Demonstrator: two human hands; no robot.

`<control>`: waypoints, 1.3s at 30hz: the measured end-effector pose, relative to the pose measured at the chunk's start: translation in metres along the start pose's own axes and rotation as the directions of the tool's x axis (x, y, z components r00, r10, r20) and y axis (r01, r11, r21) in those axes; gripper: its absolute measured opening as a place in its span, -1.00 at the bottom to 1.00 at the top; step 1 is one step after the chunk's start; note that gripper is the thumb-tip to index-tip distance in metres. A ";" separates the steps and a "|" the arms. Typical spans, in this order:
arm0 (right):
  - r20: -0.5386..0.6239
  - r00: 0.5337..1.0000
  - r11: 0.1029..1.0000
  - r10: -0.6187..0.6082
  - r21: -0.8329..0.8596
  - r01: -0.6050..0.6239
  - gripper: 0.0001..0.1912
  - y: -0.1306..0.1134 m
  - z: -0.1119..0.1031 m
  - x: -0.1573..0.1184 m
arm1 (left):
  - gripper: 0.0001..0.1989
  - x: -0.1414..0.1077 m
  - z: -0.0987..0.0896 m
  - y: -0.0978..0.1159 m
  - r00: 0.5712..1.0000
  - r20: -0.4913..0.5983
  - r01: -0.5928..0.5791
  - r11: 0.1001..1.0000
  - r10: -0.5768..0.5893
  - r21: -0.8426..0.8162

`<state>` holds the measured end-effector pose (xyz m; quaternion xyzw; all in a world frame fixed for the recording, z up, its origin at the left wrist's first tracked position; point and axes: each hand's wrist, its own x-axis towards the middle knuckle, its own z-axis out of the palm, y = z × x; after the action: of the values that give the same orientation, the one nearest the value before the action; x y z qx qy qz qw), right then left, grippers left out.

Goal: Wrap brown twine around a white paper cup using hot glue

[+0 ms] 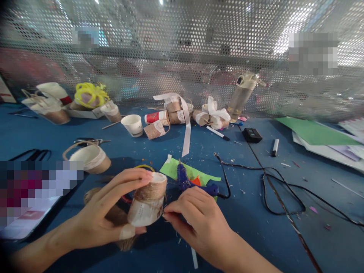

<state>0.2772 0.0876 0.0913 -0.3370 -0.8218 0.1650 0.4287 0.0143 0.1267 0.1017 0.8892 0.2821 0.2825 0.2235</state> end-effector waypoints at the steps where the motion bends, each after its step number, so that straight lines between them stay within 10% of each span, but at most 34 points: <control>1: 0.000 1.000 1.000 0.002 -0.007 -0.002 -0.92 0.001 0.000 0.000 | -0.17 0.000 0.000 0.000 1.000 0.005 -0.003 1.000 0.003 0.005; 22: 0.044 0.997 0.987 0.059 -0.154 -0.051 -0.88 0.002 0.004 -0.005 | -0.13 -0.006 0.004 0.004 0.994 -0.092 -0.055 0.990 0.067 0.130; 39: 0.065 0.994 0.992 0.091 -0.096 -0.085 -0.89 -0.002 0.006 -0.004 | -0.08 -0.011 0.008 -0.001 0.990 -0.139 -0.044 0.995 0.031 -0.089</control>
<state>0.2732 0.0836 0.0860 -0.3866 -0.8272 0.1571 0.3762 0.0114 0.1184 0.0914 0.8615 0.2667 0.3599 0.2389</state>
